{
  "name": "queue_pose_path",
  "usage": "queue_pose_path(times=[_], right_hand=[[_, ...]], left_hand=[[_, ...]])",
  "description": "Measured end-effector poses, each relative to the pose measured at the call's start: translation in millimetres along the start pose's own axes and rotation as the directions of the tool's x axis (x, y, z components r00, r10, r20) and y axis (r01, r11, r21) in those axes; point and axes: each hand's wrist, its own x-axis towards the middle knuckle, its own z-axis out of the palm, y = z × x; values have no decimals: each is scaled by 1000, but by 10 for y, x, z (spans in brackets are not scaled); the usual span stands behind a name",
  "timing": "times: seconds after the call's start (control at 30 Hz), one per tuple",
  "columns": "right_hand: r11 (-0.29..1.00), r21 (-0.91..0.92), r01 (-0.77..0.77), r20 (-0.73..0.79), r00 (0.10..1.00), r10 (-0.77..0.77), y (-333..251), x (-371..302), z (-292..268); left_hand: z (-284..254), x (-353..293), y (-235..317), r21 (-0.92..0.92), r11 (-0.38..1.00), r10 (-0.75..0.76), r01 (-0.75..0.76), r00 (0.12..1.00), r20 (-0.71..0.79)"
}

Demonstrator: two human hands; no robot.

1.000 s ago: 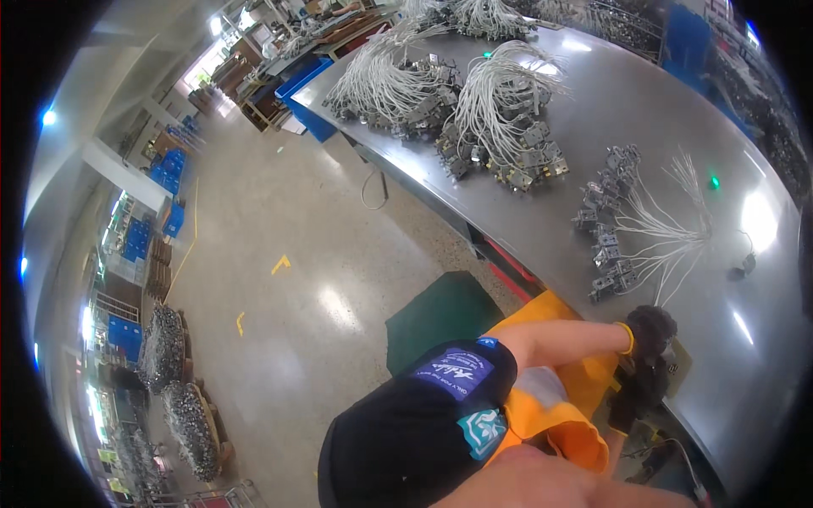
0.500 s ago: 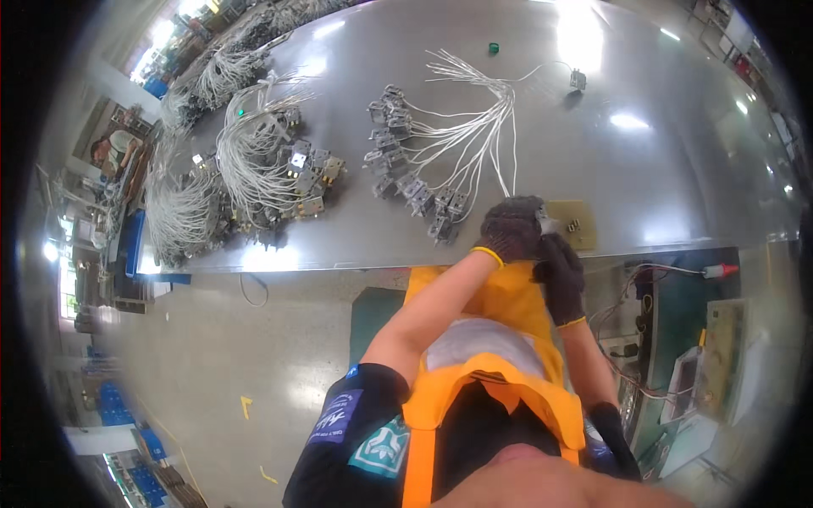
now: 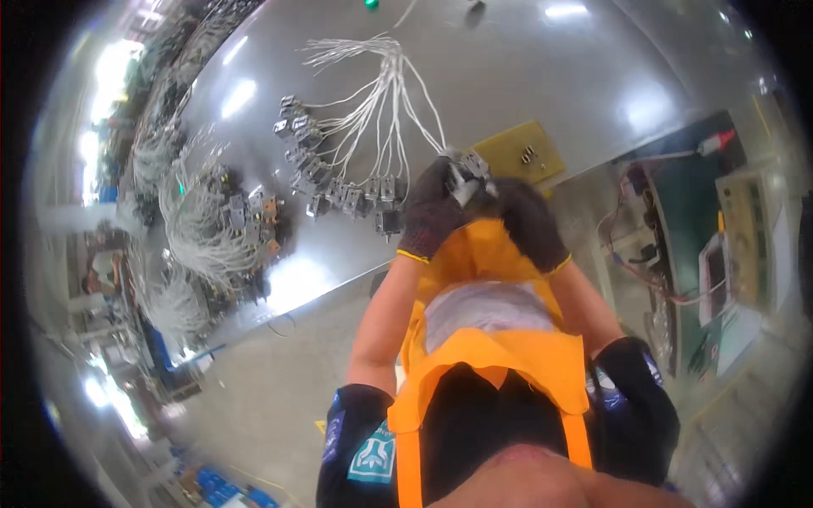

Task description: The recorder is assembling wire harness components and connecting them to a testing jig on a production line.

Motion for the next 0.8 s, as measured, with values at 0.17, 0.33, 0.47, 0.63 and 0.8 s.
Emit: queue_pose_path(times=[0.17, 0.33, 0.47, 0.63, 0.8], right_hand=[[462, 869, -176, -193, 740, 644, 40, 490, -307], [458, 816, -352, -97, 699, 709, 164, 230, -370], [513, 711, -480, 34, 753, 657, 26, -25, -336], [637, 599, -486, 36, 811, 584, -86, -306, -42], [659, 443, -607, 178, 780, 599, -269, -169, 36]], left_hand=[[89, 17, 62, -275, 950, -157, 147, 988, -14], [192, 41, -4, -255, 964, -86, 81, 996, -9], [166, 133, 62, 271, 961, 43, -54, 998, 48], [6, 141, 103, 185, 979, 59, -89, 985, 164], [100, 222, 64, 188, 982, -10, -24, 984, 180]])
